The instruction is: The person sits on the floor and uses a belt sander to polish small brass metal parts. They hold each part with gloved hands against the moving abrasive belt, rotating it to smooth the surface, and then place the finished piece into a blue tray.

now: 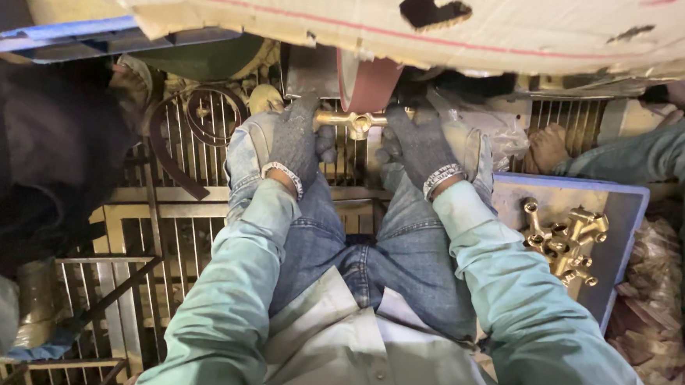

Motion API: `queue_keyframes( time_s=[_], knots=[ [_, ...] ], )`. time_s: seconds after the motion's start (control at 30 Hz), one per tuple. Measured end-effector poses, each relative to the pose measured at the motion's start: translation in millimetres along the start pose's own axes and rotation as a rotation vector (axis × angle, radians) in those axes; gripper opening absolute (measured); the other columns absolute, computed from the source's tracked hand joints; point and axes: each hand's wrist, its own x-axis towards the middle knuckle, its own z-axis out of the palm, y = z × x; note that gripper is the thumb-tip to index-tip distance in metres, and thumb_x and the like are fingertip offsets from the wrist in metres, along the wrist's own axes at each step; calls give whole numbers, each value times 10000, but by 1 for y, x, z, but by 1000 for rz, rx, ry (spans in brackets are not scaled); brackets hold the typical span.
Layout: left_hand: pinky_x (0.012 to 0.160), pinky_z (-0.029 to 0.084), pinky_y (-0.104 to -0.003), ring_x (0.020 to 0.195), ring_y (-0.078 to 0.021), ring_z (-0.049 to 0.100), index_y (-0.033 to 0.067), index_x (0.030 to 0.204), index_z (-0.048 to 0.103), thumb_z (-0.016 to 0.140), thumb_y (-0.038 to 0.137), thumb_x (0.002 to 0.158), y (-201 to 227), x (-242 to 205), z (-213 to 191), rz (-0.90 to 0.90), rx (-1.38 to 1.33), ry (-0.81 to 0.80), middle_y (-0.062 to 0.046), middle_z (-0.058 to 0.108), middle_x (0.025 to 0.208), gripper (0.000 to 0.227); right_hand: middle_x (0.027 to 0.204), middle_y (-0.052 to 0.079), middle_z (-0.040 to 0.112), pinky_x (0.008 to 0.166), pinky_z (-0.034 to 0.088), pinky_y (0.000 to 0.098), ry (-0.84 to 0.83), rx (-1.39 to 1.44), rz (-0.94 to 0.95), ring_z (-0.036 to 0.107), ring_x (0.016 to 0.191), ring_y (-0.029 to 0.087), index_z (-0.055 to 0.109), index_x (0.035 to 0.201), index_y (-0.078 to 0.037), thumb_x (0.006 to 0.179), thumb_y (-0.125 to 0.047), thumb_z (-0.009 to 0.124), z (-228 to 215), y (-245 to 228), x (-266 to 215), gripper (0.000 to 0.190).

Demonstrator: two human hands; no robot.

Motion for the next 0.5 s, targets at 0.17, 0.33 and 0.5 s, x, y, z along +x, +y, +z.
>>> queue_keyframes(
  time_s=[0.17,0.33,0.5],
  knots=[
    [370,367,-343,437,-165,451,120,832,523,613,381,947,7,-6,-1,52,-14,-55,-41,475,587,299,804,28,598,584,550,354,80,-79,-59,583,673,177,611,1087,-67,980,-182,663,3,-4,3,165],
    [373,385,-350,440,-168,459,98,862,563,608,358,938,7,-6,-4,17,39,40,-47,502,605,275,913,17,568,596,565,282,-77,-529,-484,606,735,95,610,1187,-61,1027,-163,550,3,0,1,199],
    [377,372,-351,447,-172,463,131,1006,609,590,390,908,4,-9,-6,-23,-39,104,-54,491,605,278,743,51,567,495,535,330,15,352,369,531,543,124,544,985,12,1001,-309,670,16,-16,4,346]
  ],
)
